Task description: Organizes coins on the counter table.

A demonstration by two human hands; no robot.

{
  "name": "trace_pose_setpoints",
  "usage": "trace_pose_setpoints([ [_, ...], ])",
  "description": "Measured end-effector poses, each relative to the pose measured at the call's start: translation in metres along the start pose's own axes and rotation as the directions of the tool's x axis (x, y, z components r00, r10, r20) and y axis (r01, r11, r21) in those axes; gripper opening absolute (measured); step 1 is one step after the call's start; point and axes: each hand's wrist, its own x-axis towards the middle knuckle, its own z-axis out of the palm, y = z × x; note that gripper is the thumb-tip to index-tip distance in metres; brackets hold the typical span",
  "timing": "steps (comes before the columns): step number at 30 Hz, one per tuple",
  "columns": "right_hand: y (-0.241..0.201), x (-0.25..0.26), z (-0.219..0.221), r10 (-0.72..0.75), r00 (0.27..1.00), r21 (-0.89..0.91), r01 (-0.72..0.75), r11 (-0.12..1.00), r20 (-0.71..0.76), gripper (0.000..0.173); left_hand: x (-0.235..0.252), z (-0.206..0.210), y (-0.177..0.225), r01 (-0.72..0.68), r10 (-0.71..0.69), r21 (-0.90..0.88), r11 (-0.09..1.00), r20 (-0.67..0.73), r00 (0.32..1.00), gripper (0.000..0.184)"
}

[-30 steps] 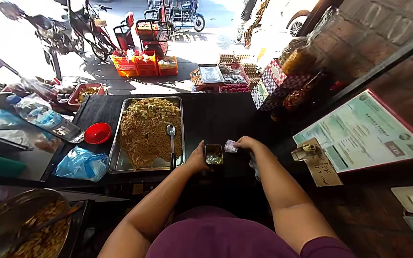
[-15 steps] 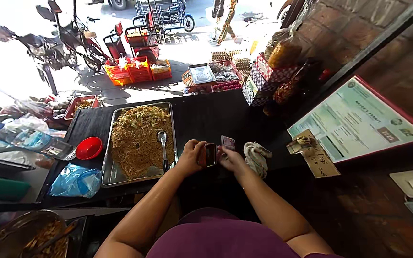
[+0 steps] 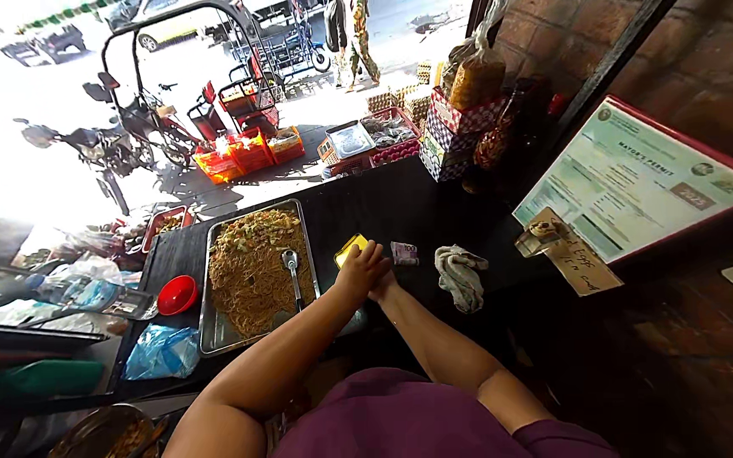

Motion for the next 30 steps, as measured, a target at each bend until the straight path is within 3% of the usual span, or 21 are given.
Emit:
trace_pose_setpoints([
  [3,-0.007,0.003,0.002,0.130,0.989,0.017,-0.129,0.991,-0.075,0.048,0.000,-0.016,-0.004,-0.011,0.012,0.032,0.999,-0.036,0.999,0.050],
  [7,-0.016,0.007,0.005,0.239,0.955,0.050,-0.234,0.971,-0.173,0.029,-0.003,-0.039,-0.019,0.093,-0.083,0.107,0.990,-0.101,0.991,0.066],
  [11,-0.024,0.008,-0.004,0.279,0.955,0.094,-0.270,0.958,-0.103,0.027,-0.004,-0.051,-0.049,0.300,-0.325,-0.160,0.941,-0.172,0.930,0.090],
  [14,-0.032,0.002,-0.005,0.272,0.951,-0.015,-0.277,0.961,-0.150,0.029,-0.001,-0.040,-0.075,0.535,-0.626,-0.451,0.714,-0.067,0.777,0.109],
  [16,-0.035,0.001,-0.008,0.258,0.950,-0.079,-0.275,0.958,-0.176,0.029,0.006,-0.007,-0.096,0.625,-0.715,-0.566,0.538,0.086,0.694,0.117],
  [18,-0.039,0.000,-0.010,0.242,0.954,-0.094,-0.261,0.961,-0.179,0.027,0.018,0.040,-0.115,0.613,-0.683,-0.678,0.406,0.221,0.697,0.127],
  [20,-0.042,-0.001,-0.011,0.232,0.953,-0.081,-0.251,0.965,-0.192,0.025,0.027,0.071,-0.118,0.522,-0.624,-0.790,0.322,0.237,0.744,0.127],
  [22,-0.044,-0.004,-0.013,0.234,0.953,-0.071,-0.251,0.965,-0.191,0.025,0.029,0.081,-0.113,0.398,-0.568,-0.856,0.331,0.156,0.808,0.126],
  [25,-0.045,-0.007,-0.017,0.246,0.949,-0.055,-0.261,0.964,-0.196,0.024,0.023,0.084,-0.107,0.251,-0.477,-0.827,0.503,-0.023,0.879,0.113],
  [30,-0.042,-0.008,-0.017,0.260,0.947,-0.085,-0.280,0.956,-0.190,0.023,0.014,0.091,-0.108,0.243,-0.484,-0.773,0.586,-0.093,0.870,0.106],
])
